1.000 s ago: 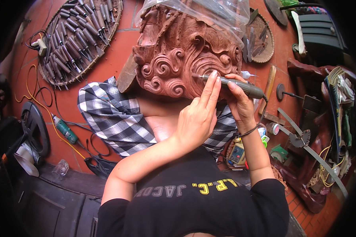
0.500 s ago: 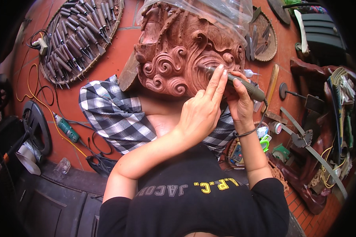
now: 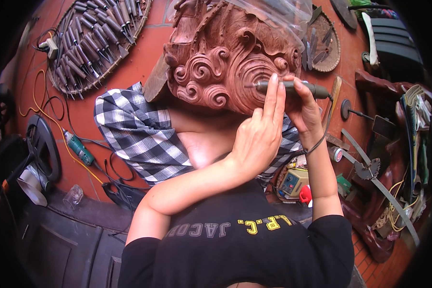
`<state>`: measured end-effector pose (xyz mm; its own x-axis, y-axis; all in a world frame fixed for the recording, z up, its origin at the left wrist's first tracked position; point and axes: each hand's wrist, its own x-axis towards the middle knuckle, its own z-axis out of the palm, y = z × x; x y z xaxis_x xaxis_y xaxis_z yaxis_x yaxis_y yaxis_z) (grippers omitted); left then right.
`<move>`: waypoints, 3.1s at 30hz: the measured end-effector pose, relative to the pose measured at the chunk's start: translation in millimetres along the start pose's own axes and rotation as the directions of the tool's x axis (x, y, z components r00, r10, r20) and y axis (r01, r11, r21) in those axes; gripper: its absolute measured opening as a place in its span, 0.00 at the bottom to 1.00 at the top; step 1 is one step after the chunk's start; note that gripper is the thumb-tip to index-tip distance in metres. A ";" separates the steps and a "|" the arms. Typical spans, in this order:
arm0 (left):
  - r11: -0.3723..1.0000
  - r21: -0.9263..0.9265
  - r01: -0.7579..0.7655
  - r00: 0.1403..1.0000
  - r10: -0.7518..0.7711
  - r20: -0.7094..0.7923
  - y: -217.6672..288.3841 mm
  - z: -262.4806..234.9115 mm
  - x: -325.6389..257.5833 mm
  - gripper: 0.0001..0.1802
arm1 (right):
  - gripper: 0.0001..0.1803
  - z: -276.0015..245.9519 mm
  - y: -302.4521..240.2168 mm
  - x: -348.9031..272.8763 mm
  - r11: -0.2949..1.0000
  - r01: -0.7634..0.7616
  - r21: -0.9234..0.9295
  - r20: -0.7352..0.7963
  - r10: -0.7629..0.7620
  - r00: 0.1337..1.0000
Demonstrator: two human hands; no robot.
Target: The person uses a rotary carving tool to refine intricate scroll patterns on a reddish-brown wooden panel. They hold the tool with both hands, carefully guiding it along the carved curves and occasionally pausing to inspect the surface.
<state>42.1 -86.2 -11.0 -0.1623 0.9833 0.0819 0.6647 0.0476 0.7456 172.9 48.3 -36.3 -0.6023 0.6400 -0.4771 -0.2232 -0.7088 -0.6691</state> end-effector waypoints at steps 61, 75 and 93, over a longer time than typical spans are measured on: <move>0.991 -0.017 -0.131 0.991 0.131 -0.007 -22.4 -21.7 -11.8 0.47 | 0.20 34.7 76.2 -35.5 0.932 0.313 0.184 -0.163 -0.285 0.945; 0.970 -0.068 -0.233 0.965 0.240 0.110 -27.3 -18.9 19.2 0.48 | 0.22 45.3 85.1 -30.0 0.811 0.577 0.094 -0.380 -0.507 0.774; 0.972 -0.147 -0.185 0.969 0.205 0.135 -35.4 -41.9 12.4 0.45 | 0.19 52.6 75.6 -31.5 0.447 0.574 -0.686 -0.013 -0.796 0.605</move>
<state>-14.0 -83.1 -8.7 0.0774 0.9867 0.1426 0.5687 -0.1612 0.8066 134.7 -41.1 -41.9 -0.1764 0.9554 0.2368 0.0803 0.2537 -0.9639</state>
